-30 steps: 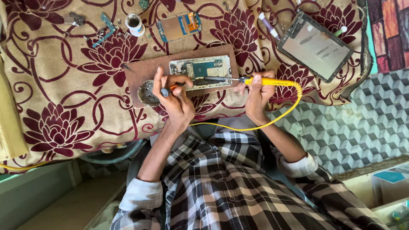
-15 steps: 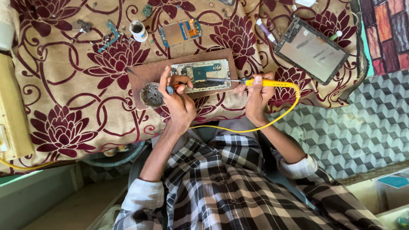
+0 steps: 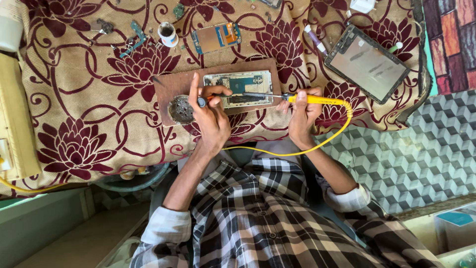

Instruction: The person solders a circuit board using a soldering iron and solder wire. They repeatedly dip the iron into a solder pot, apply solder to various points on the board, and use a small tool to assist with placement. The work is performed on a table covered with a floral-patterned cloth.

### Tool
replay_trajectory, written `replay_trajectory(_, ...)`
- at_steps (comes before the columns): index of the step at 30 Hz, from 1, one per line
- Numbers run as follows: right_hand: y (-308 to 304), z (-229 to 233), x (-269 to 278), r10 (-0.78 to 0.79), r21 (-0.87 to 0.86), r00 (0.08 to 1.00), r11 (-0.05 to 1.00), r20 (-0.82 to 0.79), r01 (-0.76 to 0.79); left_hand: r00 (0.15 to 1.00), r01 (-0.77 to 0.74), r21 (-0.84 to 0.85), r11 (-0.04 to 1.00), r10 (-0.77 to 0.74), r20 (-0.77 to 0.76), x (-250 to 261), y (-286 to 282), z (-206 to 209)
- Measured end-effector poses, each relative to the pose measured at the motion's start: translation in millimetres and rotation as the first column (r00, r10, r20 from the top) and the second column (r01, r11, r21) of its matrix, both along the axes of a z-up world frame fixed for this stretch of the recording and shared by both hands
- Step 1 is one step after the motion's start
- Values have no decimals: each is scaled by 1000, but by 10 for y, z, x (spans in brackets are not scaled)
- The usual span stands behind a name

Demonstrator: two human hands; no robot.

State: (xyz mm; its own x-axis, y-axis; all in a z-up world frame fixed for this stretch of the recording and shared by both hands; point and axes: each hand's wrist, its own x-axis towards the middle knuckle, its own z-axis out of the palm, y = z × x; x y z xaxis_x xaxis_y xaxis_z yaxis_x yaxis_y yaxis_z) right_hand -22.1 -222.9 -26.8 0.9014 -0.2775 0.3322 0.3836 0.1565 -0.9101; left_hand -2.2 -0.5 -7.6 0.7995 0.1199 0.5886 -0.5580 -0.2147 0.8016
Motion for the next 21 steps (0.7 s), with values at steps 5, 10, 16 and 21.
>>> replay_trajectory(5,-40,-47,-6,26,31,1000,999,14,-26,998,6,-7,1000,-6,-59,-34,-1,92)
replay_trajectory(10,-42,-59,-2,26,32,1000,999,-11,-25,1000,1,18,1000,-1,12,-26,3,138)
replay_trajectory(16,-20,-5,-11,47,42,999,998,-14,-47,1000,22,-5,1000,-22,-18,-40,14,165)
replay_trajectory(21,-17,-5,-11,23,49,1000,999,-10,-23,999,-52,103,993,51,12,-28,27,199)
